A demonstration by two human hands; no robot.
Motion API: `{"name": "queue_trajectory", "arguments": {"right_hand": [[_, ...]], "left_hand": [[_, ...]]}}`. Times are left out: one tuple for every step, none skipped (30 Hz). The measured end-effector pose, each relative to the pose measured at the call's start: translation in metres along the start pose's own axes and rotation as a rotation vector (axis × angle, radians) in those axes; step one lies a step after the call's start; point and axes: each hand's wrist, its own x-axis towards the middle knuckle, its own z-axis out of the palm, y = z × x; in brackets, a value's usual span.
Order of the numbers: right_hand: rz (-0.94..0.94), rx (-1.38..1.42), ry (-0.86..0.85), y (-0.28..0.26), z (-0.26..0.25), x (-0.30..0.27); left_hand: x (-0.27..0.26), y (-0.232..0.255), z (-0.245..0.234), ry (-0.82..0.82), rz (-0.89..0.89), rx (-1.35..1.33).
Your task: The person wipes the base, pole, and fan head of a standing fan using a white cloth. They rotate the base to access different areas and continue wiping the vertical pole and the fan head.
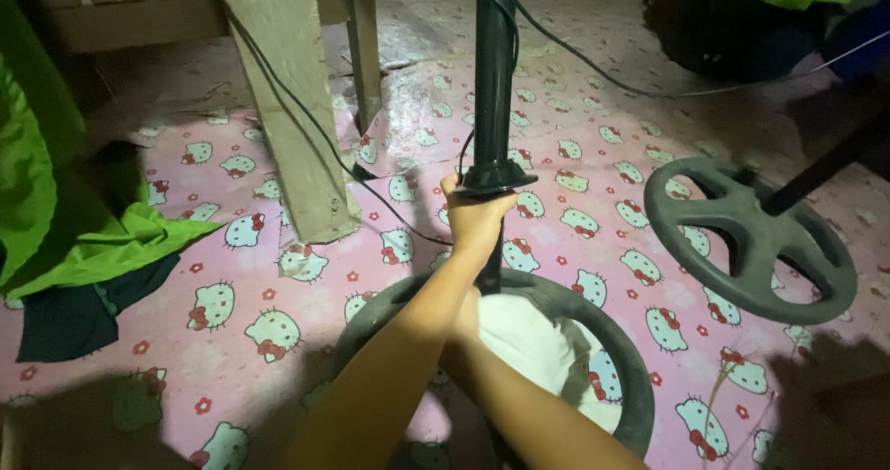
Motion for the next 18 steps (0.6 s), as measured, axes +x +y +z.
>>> {"name": "queue_trajectory", "arguments": {"right_hand": [[0.006, 0.003, -0.005, 0.0, 0.004, 0.004], [0.009, 0.004, -0.003, 0.001, 0.007, 0.009], [0.012, 0.001, -0.001, 0.001, 0.01, 0.012], [0.01, 0.005, 0.002, 0.001, 0.013, 0.011], [0.007, 0.008, 0.01, 0.002, 0.014, 0.009], [0.004, 0.013, 0.022, 0.006, 0.015, 0.003], [-0.001, 0.017, 0.034, 0.011, 0.014, -0.005], [-0.004, 0.023, 0.051, 0.017, 0.01, -0.013], [-0.021, 0.033, 0.079, 0.025, 0.005, -0.025], [-0.04, 0.049, 0.107, 0.031, -0.001, -0.037], [-0.073, 0.068, 0.142, 0.039, -0.009, -0.05], [-0.135, 0.101, 0.178, 0.046, -0.016, -0.064], [-0.199, 0.134, 0.215, 0.053, -0.023, -0.08], [-0.266, 0.168, 0.25, 0.055, -0.028, -0.09], [-0.268, 0.155, 0.277, 0.052, -0.031, -0.093], [-0.269, 0.143, 0.305, 0.048, -0.033, -0.093], [-0.271, 0.131, 0.334, 0.043, -0.034, -0.088], [-0.243, 0.034, 0.285, 0.035, -0.033, -0.077]], "left_hand": [[0.0, 0.0, 0.0, -0.011, -0.01, 0.0], [0.001, 0.001, -0.002, -0.019, -0.019, -0.003], [0.003, 0.002, -0.003, -0.027, -0.027, -0.006], [0.003, 0.002, -0.005, -0.039, -0.013, -0.013], [0.003, 0.002, -0.006, -0.051, 0.001, -0.02], [0.002, 0.002, -0.006, -0.063, 0.014, -0.03], [0.001, 0.002, -0.006, -0.079, -0.006, -0.03], [0.001, 0.003, -0.005, -0.097, -0.025, -0.032], [-0.001, 0.004, -0.004, -0.115, -0.043, -0.034], [-0.001, 0.006, -0.004, -0.118, -0.037, -0.046], [-0.001, 0.007, -0.004, -0.121, -0.03, -0.057], [-0.001, 0.009, -0.003, -0.125, -0.024, -0.07], [-0.001, 0.01, -0.003, -0.113, -0.013, -0.04], [-0.002, 0.011, -0.005, -0.098, -0.002, -0.008], [-0.003, 0.012, -0.006, -0.082, 0.01, 0.023], [-0.003, 0.014, -0.006, -0.084, -0.011, -0.002], [-0.003, 0.015, -0.006, -0.086, -0.032, -0.028], [-0.003, 0.017, -0.005, -0.089, -0.053, -0.054]]}}
